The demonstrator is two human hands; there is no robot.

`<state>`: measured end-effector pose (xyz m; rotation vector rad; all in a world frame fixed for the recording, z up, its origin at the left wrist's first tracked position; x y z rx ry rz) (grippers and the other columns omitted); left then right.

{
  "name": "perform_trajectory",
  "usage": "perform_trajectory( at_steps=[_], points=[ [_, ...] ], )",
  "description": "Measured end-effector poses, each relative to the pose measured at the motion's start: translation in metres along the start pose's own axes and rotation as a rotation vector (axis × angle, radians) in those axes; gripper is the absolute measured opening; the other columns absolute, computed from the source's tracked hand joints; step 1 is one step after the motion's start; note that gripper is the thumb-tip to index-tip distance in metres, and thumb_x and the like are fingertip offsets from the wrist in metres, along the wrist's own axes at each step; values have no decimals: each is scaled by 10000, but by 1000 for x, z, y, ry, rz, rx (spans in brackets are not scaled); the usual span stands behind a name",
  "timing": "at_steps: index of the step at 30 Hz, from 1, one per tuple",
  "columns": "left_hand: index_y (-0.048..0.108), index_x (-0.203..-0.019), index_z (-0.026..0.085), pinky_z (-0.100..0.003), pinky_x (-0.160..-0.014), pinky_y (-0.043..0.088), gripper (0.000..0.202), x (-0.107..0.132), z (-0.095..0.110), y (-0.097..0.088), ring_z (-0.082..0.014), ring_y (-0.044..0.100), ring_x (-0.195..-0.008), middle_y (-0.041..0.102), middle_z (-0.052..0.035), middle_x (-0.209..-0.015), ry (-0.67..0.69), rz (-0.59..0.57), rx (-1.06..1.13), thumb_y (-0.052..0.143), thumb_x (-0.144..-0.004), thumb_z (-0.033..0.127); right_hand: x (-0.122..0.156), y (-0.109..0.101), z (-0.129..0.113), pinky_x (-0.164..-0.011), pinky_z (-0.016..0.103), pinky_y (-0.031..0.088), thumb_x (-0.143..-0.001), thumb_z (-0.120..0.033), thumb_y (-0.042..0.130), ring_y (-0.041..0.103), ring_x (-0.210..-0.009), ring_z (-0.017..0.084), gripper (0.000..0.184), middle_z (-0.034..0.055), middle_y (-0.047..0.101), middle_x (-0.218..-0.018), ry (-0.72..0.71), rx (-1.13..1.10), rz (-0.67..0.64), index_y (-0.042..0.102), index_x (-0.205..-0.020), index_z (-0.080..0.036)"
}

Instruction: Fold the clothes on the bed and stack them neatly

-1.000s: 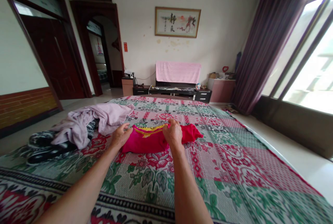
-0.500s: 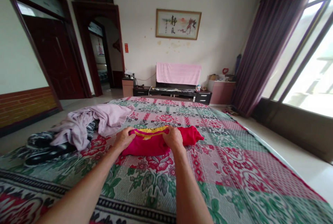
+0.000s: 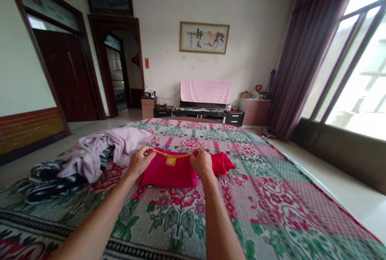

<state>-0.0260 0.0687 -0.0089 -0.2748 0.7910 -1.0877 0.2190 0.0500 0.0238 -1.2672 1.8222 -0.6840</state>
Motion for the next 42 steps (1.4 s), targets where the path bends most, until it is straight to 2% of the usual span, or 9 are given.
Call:
perform_trajectory(
  at_steps=[6,10,14,18,24,27,30,34,42],
  points=[
    [633,-1095,169,-266,-822,473,460,-6,-1,3,-177,627,-933,693,-47,-1039,89,-89,253,467,-667,161,1,3,3,-595,201,376,-672,-112,528,590,-692,135,395,21,685,-767,-45,-116,-94,677,-1033,-169],
    [688,-997,183,-274,-830,473,420,-5,6,-4,-191,627,-940,708,-33,-980,86,-117,285,465,-643,155,3,2,4,-529,204,365,-652,-137,542,566,-605,132,338,1,647,-650,-73,-191,-201,719,-936,-181],
    [688,-906,174,-243,-624,473,312,-3,14,-13,-167,620,-702,684,3,-744,-9,-155,415,551,-637,247,1,-3,1,-570,217,402,-704,-242,551,585,-657,150,235,10,661,-676,-135,-308,-50,732,-845,-191],
    [642,-961,153,-242,-601,464,384,-2,14,-21,-153,617,-658,680,-9,-768,-107,-278,670,621,-638,359,0,-2,-1,-540,223,424,-805,-383,454,572,-606,148,349,10,654,-661,-222,-577,-35,710,-925,-178],
    [671,-803,201,-287,-841,449,198,-10,18,-39,-189,610,-892,687,-30,-926,231,5,50,575,-660,298,-1,-5,-3,-712,262,469,-753,-230,485,622,-776,169,269,19,706,-843,-339,-405,55,717,-888,-223],
    [667,-810,195,-284,-836,443,199,-10,32,-47,-189,607,-884,682,-45,-925,329,44,-88,537,-685,278,-1,-14,-7,-614,241,475,-724,-200,474,613,-678,147,348,18,704,-830,-320,-529,-2,695,-992,-198],
    [666,-831,195,-265,-761,445,228,-6,45,-56,-178,613,-809,681,-34,-880,283,25,-120,535,-697,325,1,-24,-9,-596,236,472,-679,-174,510,607,-649,144,369,16,705,-800,-287,-454,-21,694,-999,-191],
    [680,-828,215,-250,-690,422,253,-2,54,-64,-181,616,-766,692,-13,-803,149,16,-147,529,-697,370,3,-33,-13,-744,272,474,-671,-137,507,636,-817,182,385,31,717,-899,-220,-227,106,707,-990,-215],
    [708,-835,220,-255,-687,415,316,-4,54,-64,-203,618,-800,710,-21,-806,35,18,-190,443,-663,217,7,-36,-16,-743,277,461,-698,-151,442,641,-839,205,411,37,723,-877,-2,-163,138,728,-976,-249]
  ],
)
Point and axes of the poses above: each hand's wrist, its own x-axis away from the middle knuckle, its own y-axis out of the palm, z = x × y, the point moved 1 cm from there along -x, towards the middle knuckle
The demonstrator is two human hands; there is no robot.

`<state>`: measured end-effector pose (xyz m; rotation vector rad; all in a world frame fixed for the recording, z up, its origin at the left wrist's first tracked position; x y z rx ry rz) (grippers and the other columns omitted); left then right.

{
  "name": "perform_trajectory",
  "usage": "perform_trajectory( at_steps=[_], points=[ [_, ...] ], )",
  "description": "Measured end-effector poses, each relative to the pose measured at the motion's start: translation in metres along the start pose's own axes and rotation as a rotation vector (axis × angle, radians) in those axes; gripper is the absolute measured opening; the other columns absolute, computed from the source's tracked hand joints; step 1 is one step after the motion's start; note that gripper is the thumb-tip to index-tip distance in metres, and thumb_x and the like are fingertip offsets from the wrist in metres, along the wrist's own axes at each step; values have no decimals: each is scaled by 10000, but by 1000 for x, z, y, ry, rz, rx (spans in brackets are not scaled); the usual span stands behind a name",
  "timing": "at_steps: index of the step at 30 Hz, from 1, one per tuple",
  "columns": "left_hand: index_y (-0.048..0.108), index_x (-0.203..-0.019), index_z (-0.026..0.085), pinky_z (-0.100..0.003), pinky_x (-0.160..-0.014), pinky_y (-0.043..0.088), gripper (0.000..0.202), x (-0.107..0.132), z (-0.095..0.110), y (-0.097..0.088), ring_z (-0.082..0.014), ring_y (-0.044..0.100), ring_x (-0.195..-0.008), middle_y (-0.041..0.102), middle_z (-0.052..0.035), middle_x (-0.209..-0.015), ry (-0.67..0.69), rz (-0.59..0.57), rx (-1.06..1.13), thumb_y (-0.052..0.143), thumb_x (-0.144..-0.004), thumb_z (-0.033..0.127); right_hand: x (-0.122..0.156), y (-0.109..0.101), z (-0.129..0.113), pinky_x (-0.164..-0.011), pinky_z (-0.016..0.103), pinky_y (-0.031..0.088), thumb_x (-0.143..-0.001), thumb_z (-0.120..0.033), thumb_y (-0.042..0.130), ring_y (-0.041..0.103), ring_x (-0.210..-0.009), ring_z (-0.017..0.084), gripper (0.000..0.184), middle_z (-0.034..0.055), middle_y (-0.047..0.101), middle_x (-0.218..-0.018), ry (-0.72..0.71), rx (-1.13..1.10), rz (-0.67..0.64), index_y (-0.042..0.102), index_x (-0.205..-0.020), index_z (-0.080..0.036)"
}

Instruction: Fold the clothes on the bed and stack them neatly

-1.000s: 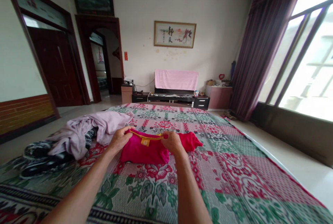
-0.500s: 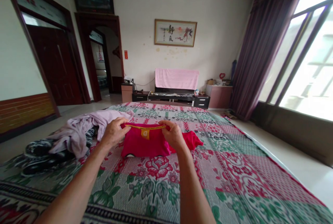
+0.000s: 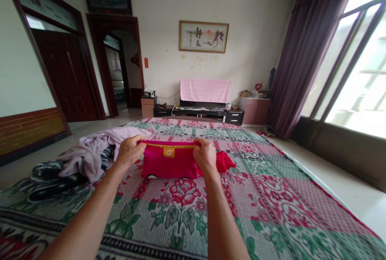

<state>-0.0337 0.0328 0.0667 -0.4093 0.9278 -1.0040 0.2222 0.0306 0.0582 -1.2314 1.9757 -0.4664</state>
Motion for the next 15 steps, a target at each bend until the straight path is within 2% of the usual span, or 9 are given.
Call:
perform_trajectory(
  at_steps=[3,6,7,9,12,13,15],
  points=[
    [698,-799,213,-246,-682,425,295,-1,-1,1,-188,614,-763,700,-15,-777,15,48,38,446,-648,185,-1,-3,2,-721,292,455,-682,-182,468,630,-802,219,335,55,712,-802,23,29,55,741,-870,-231],
    [681,-899,212,-239,-700,444,327,0,-2,0,-167,616,-764,704,-13,-881,67,226,147,429,-693,183,-3,-4,3,-619,255,451,-707,-252,464,602,-671,175,332,34,684,-733,-19,-234,144,719,-916,-205],
    [677,-928,215,-242,-701,449,336,1,-3,1,-165,618,-759,705,-15,-892,84,238,161,426,-706,185,-4,-4,3,-577,239,441,-714,-265,458,585,-622,157,350,25,674,-710,-50,-344,135,707,-949,-193],
    [689,-895,221,-253,-686,450,317,1,-6,4,-178,625,-736,709,-19,-821,109,119,106,451,-691,176,-4,0,5,-523,218,417,-692,-245,465,553,-567,136,330,8,652,-655,-114,-437,41,706,-910,-186],
    [702,-778,228,-253,-611,436,276,0,-13,9,-181,620,-621,653,-2,-575,92,-134,26,472,-645,152,-3,7,10,-533,211,408,-611,-135,458,544,-581,131,271,-7,629,-593,-152,-294,-98,698,-710,-211],
    [703,-792,231,-247,-583,430,288,-1,-15,9,-174,611,-575,618,11,-507,73,-160,55,464,-650,157,-3,8,11,-544,211,411,-598,-111,440,546,-590,129,292,-10,629,-593,-162,-263,-124,694,-696,-217],
    [699,-865,227,-232,-529,419,331,-3,-15,6,-154,588,-499,566,34,-440,23,-124,204,437,-669,177,-2,8,10,-564,209,422,-600,-88,401,554,-606,121,348,-15,642,-622,-204,-292,-191,693,-738,-217]
  ],
)
Point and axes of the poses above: each hand's wrist, its own x-axis away from the middle knuckle, its own y-axis out of the palm, z = x × y, the point moved 1 cm from there along -x, towards the middle knuckle
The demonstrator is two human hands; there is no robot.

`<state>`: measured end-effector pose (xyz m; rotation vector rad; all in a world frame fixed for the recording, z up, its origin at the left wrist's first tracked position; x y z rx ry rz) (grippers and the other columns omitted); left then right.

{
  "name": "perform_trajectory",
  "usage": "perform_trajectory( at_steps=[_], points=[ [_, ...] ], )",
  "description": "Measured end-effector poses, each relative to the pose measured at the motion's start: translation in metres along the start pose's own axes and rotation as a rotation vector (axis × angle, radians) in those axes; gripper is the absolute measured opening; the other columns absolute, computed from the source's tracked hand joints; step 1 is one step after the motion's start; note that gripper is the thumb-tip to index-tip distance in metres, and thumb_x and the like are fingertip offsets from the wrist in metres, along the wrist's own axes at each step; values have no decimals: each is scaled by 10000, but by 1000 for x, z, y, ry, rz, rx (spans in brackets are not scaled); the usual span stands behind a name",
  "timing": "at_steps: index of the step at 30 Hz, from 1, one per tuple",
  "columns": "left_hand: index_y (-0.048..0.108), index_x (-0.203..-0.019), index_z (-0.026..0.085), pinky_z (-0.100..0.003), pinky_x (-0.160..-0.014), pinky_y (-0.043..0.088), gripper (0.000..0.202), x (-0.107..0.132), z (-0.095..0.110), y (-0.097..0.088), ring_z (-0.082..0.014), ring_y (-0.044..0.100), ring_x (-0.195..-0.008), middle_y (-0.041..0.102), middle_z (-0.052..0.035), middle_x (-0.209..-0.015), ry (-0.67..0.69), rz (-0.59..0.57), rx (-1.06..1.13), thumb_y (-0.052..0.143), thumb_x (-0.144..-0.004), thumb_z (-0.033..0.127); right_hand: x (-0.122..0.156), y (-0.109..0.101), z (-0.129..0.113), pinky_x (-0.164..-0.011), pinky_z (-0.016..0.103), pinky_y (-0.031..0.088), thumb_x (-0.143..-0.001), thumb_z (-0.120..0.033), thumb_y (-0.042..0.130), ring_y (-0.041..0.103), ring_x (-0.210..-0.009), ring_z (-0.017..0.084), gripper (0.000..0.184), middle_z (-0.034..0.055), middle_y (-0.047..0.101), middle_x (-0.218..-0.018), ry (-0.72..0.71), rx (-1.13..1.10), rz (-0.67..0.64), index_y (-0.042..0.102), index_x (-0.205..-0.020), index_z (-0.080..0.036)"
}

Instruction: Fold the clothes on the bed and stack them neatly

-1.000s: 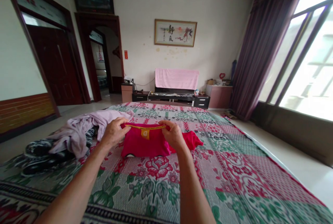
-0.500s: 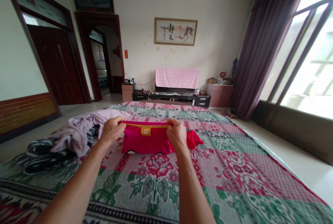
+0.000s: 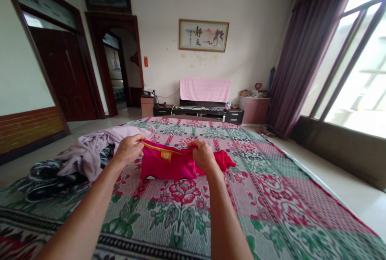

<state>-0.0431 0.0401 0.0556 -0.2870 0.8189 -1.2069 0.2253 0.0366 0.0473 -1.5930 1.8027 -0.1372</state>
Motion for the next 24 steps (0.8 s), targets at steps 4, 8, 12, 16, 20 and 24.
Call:
perform_trajectory(
  at_steps=[4,8,12,16,20,24],
  points=[
    [665,-956,185,-191,-436,384,415,-3,8,-6,-111,571,-452,637,28,-589,-84,113,427,414,-625,177,5,-4,-13,-590,204,436,-620,-84,388,571,-649,111,340,-5,676,-722,-60,-140,-205,674,-770,-192],
    [652,-923,155,-188,-463,427,400,-3,14,-9,-104,611,-525,691,-22,-810,-105,177,608,406,-608,178,12,-2,-18,-560,205,420,-642,-162,552,570,-657,122,307,-2,686,-781,-60,-87,-419,681,-918,-208],
    [673,-932,185,-246,-671,508,364,-1,12,-8,-149,645,-745,684,-40,-934,106,145,336,454,-642,210,10,9,-12,-527,207,366,-639,-178,581,523,-601,118,146,-18,628,-633,-122,127,-314,690,-735,-192],
    [705,-966,227,-295,-784,478,404,5,11,0,-204,608,-857,656,-49,-955,304,-87,-93,635,-568,228,0,15,-8,-524,213,369,-768,-300,473,500,-576,119,241,-12,586,-594,-125,-21,27,674,-720,-177],
    [704,-801,193,-295,-714,474,208,8,21,1,-186,605,-732,654,-34,-743,179,-173,121,553,-693,286,-4,17,-11,-558,218,416,-774,-346,469,558,-658,147,300,9,636,-670,-111,-196,124,695,-867,-170],
    [625,-1109,165,-250,-623,474,444,13,38,0,-141,594,-665,667,-20,-804,87,-296,556,581,-690,307,0,25,-23,-569,218,438,-743,-317,520,572,-677,145,239,17,658,-710,-99,-230,39,693,-823,-173]
  ],
)
Point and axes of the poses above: each hand's wrist, its own x-axis away from the middle knuckle, its own y-axis out of the palm, z = x × y, the point moved 1 cm from there along -x, towards the middle knuckle
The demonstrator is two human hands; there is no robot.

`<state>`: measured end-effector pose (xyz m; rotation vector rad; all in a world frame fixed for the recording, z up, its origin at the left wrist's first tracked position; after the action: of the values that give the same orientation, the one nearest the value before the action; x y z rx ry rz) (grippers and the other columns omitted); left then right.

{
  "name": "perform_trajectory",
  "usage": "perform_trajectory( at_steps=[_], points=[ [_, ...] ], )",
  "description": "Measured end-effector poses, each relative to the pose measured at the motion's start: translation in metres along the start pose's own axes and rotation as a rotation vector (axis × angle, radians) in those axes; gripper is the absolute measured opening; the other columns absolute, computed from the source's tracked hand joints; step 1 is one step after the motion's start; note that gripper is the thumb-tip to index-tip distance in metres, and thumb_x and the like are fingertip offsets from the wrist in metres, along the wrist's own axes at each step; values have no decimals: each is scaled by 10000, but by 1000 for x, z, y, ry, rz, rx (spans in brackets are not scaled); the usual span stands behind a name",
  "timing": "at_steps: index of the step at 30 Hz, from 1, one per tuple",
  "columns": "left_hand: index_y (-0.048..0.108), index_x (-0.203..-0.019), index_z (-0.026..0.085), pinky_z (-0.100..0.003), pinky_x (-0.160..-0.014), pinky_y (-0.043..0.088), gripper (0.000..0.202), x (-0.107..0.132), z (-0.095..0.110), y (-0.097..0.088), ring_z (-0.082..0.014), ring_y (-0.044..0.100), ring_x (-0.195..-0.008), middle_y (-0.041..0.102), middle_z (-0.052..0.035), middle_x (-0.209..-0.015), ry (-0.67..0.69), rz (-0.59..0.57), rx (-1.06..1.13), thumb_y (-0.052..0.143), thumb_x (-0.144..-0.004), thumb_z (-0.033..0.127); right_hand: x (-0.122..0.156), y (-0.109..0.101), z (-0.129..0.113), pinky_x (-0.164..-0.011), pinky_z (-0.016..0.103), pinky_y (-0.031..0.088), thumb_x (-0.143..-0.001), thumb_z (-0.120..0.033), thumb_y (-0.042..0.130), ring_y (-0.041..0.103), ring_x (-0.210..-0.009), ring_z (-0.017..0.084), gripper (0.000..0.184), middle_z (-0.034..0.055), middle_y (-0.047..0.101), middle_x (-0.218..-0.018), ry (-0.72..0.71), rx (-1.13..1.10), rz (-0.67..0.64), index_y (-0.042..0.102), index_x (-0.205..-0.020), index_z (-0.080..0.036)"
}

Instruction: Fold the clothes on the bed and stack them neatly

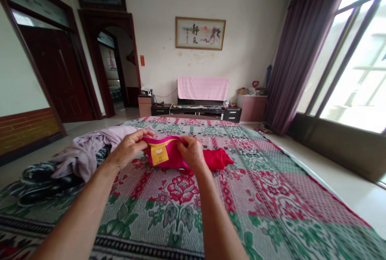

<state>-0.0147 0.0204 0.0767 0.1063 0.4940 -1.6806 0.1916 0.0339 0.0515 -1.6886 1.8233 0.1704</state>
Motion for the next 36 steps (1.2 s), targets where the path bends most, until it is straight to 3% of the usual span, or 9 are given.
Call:
perform_trajectory(
  at_steps=[3,6,10,13,18,24,31,34,36],
  points=[
    [586,-1198,176,-219,-584,449,573,3,1,9,-123,572,-641,658,3,-795,32,-138,-86,637,-631,240,5,12,-15,-584,211,458,-713,-257,532,581,-662,118,303,15,676,-798,-5,-178,-141,665,-976,-184],
    [690,-986,183,-223,-597,444,340,3,-11,15,-146,589,-677,666,8,-754,82,-201,-219,583,-671,252,8,19,-22,-617,217,481,-709,-230,507,611,-708,113,436,28,681,-949,0,-328,-281,594,-1136,-212],
    [675,-704,172,-233,-504,395,192,-10,-26,12,-151,563,-512,624,-1,-551,-58,-84,-510,502,-719,254,4,14,4,-720,267,493,-691,-190,465,628,-811,155,360,48,682,-990,117,-81,111,634,-1009,-202],
    [650,-664,162,-235,-444,353,121,-41,-15,7,-150,504,-375,512,15,-368,-246,-90,-686,539,-676,210,3,13,39,-822,320,477,-677,-175,448,627,-860,186,332,43,696,-932,217,83,295,651,-939,-203],
    [649,-867,136,-198,-579,420,256,-88,25,-1,-130,645,-599,658,-29,-592,70,441,-553,410,-825,217,11,18,71,-884,335,458,-728,-222,431,627,-910,191,380,69,687,-1007,207,58,414,615,-1059,-192],
    [659,-945,167,-223,-454,408,251,-69,11,-6,-167,583,-412,564,9,-426,-69,157,-565,491,-779,250,18,26,77,-875,319,456,-730,-187,406,616,-914,191,401,69,685,-968,187,139,371,611,-1075,-184],
    [648,-1022,171,-218,-434,419,314,-55,46,-37,-143,580,-457,611,1,-559,36,428,-180,519,-769,308,23,39,75,-851,312,461,-762,-180,372,609,-894,194,369,96,668,-933,25,173,378,619,-1034,-150],
    [625,-1052,163,-212,-406,424,339,-43,49,-42,-114,555,-453,641,-26,-667,61,290,105,522,-782,342,25,37,78,-865,319,456,-776,-194,372,609,-900,193,357,89,671,-933,36,128,421,617,-1032,-154],
    [638,-985,147,-206,-376,408,309,-34,33,-36,-104,532,-416,635,-37,-645,-43,132,87,553,-772,354,26,34,81,-871,327,457,-785,-204,368,611,-902,193,360,84,673,-949,104,86,458,601,-1054,-152]
  ],
)
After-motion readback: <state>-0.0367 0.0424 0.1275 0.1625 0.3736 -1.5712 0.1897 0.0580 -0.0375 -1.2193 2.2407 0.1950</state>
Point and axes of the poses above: each hand's wrist, its own x-axis away from the middle knuckle, its own y-axis out of the palm, z = x × y, the point moved 1 cm from there along -x, towards the middle knuckle
